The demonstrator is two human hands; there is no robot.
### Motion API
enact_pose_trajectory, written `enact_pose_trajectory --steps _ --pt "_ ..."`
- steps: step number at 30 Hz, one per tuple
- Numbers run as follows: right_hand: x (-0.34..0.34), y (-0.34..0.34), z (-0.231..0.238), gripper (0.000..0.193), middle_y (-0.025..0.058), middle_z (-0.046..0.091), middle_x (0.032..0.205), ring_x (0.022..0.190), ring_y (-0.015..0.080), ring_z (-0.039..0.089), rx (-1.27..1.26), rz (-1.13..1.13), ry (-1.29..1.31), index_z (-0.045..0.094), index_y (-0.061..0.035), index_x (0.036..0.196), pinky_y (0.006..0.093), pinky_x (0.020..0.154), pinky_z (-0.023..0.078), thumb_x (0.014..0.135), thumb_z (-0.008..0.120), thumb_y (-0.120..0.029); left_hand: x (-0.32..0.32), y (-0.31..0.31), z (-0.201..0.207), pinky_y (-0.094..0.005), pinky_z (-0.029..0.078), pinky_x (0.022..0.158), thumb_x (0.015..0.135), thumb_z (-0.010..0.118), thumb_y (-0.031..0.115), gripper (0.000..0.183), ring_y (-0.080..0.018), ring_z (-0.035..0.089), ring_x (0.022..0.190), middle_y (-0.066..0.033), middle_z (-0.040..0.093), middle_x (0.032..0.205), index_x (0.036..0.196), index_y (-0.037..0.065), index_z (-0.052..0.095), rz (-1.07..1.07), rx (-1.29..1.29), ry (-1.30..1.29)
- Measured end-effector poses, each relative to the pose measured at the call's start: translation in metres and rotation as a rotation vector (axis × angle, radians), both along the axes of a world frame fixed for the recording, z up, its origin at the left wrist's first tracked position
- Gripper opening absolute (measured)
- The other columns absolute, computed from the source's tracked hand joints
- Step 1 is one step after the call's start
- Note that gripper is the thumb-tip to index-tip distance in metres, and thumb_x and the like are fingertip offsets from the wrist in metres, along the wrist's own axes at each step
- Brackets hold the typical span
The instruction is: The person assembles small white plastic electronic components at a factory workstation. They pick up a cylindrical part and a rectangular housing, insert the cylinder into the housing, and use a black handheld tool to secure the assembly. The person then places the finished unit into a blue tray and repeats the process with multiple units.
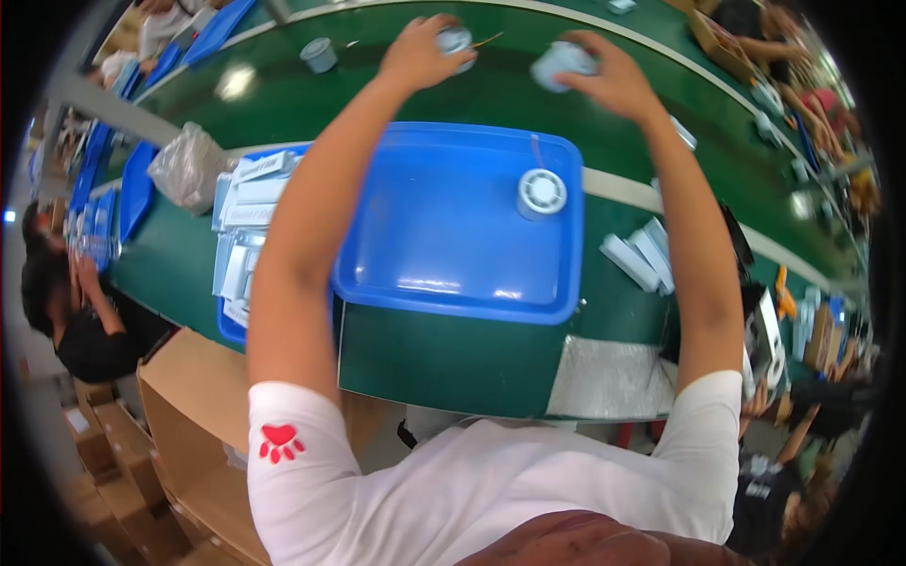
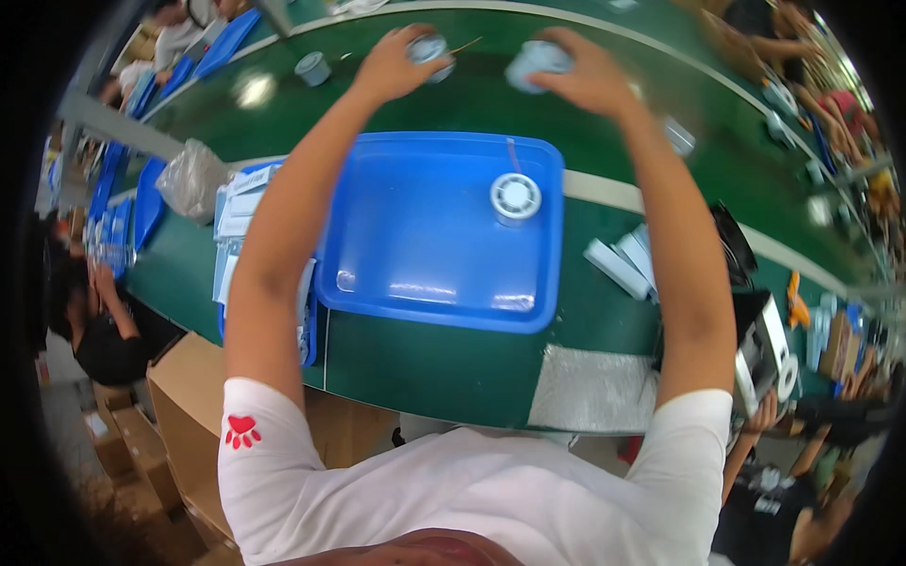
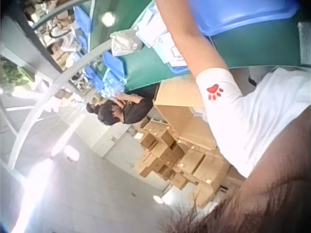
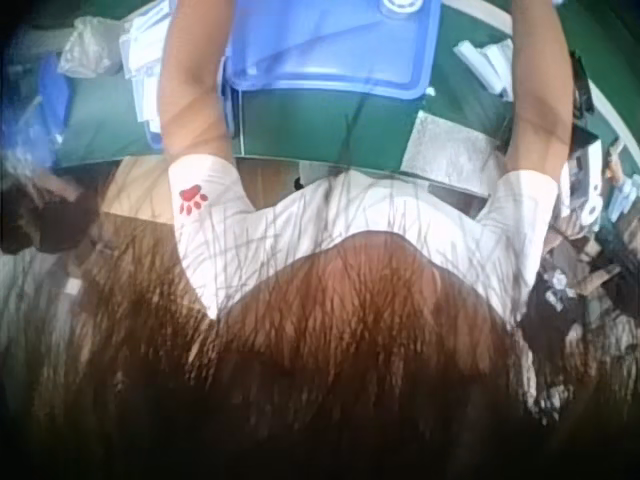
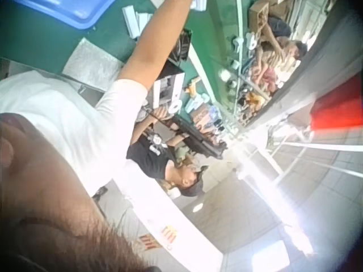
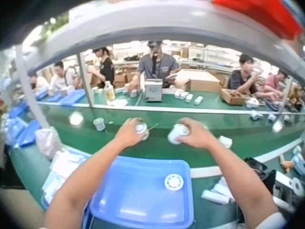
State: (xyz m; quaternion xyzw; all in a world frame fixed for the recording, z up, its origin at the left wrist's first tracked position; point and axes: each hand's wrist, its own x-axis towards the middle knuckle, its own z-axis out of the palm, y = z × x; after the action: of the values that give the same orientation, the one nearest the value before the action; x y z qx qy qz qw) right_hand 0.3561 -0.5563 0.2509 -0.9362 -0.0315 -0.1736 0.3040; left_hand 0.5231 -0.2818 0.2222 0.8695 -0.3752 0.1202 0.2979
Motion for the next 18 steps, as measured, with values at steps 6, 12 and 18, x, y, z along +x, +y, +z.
enact_pose_trajectory --steps 6,12,18 --pt "-0.059 0.135 0.009 0.063 0.0118 0.065 0.125 0.107 0.0334 0.067 -0.273 0.296 0.082 0.061 -0.0147 0.132 0.0441 0.092 0.055 0.076 0.082 -0.033 -0.085 0.076 0.013 -0.0448 0.052 0.096 0.072 0.087 0.036 0.058 -0.0372 0.064 0.109 -0.0191 0.067 0.113 0.121 0.011 0.068 -0.261 0.326 0.117" --pt "-0.090 0.153 -0.029 0.056 0.0123 0.068 0.121 0.111 0.0319 0.067 -0.115 0.224 0.040 0.067 -0.0160 0.127 0.0438 0.093 0.054 0.078 0.082 -0.038 -0.149 0.098 -0.006 -0.0456 0.049 0.101 0.074 0.088 0.034 0.070 -0.0399 0.060 0.116 -0.0210 0.060 0.126 0.132 0.008 0.060 -0.102 0.318 0.178" --pt "-0.119 0.056 -0.033 0.065 0.0229 0.064 0.129 0.125 0.0405 0.057 -0.301 -0.518 -0.334 0.062 -0.0070 0.133 0.0482 0.104 0.047 0.078 0.077 -0.038 -0.218 0.123 -0.029 -0.0486 0.041 0.109 0.077 0.085 0.028 0.069 -0.0406 0.052 0.126 -0.0232 0.057 0.130 0.133 -0.001 0.055 0.130 -0.236 -0.101"
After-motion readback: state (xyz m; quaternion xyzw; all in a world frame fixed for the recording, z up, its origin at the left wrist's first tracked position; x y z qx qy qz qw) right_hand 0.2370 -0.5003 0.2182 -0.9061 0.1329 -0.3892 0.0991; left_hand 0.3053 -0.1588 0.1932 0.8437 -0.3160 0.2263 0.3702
